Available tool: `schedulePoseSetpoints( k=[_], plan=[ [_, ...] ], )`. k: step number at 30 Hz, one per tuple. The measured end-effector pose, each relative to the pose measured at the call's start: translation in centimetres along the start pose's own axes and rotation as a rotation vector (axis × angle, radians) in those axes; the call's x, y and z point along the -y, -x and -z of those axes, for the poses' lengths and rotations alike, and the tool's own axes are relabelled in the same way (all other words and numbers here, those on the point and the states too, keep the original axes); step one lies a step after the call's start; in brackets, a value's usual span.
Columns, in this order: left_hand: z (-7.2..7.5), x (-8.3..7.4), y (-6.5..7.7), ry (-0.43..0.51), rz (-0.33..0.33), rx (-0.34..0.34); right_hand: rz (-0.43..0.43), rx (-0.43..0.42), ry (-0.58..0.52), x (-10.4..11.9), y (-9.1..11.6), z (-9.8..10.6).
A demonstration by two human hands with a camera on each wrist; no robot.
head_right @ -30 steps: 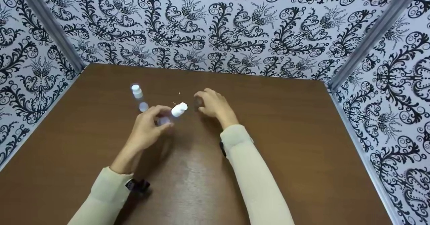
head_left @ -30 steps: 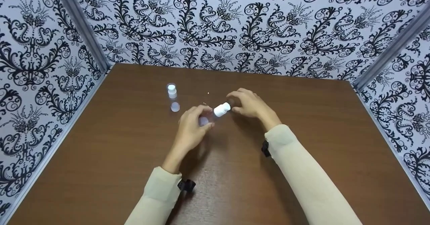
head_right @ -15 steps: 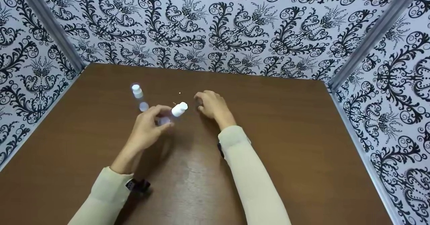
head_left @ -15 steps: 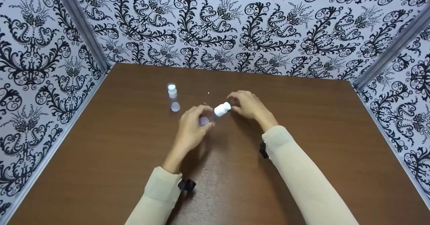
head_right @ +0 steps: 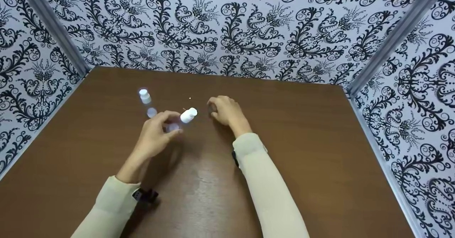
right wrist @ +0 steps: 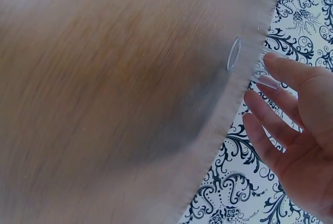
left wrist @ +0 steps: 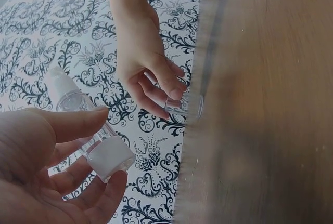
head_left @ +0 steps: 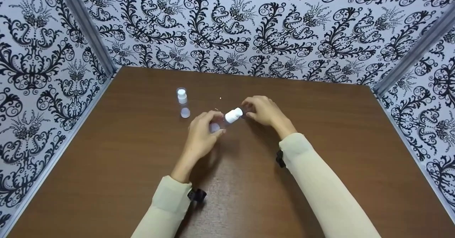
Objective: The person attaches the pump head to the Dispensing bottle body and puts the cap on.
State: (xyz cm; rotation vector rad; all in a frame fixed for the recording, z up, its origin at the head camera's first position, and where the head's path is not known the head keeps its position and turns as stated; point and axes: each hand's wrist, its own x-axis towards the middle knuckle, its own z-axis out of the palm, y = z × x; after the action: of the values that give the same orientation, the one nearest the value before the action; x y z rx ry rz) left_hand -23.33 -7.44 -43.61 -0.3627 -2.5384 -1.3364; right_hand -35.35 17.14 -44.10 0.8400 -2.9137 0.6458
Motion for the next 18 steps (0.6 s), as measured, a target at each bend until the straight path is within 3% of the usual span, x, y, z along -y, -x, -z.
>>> schedulePoseSetpoints(
  k=[18],
  plan=[
    [0.0, 0.2, -0.2, -0.014, -0.003, -0.011, -0.036, -0.003, -0.01, -0.1, 0.7, 1.2]
  ],
)
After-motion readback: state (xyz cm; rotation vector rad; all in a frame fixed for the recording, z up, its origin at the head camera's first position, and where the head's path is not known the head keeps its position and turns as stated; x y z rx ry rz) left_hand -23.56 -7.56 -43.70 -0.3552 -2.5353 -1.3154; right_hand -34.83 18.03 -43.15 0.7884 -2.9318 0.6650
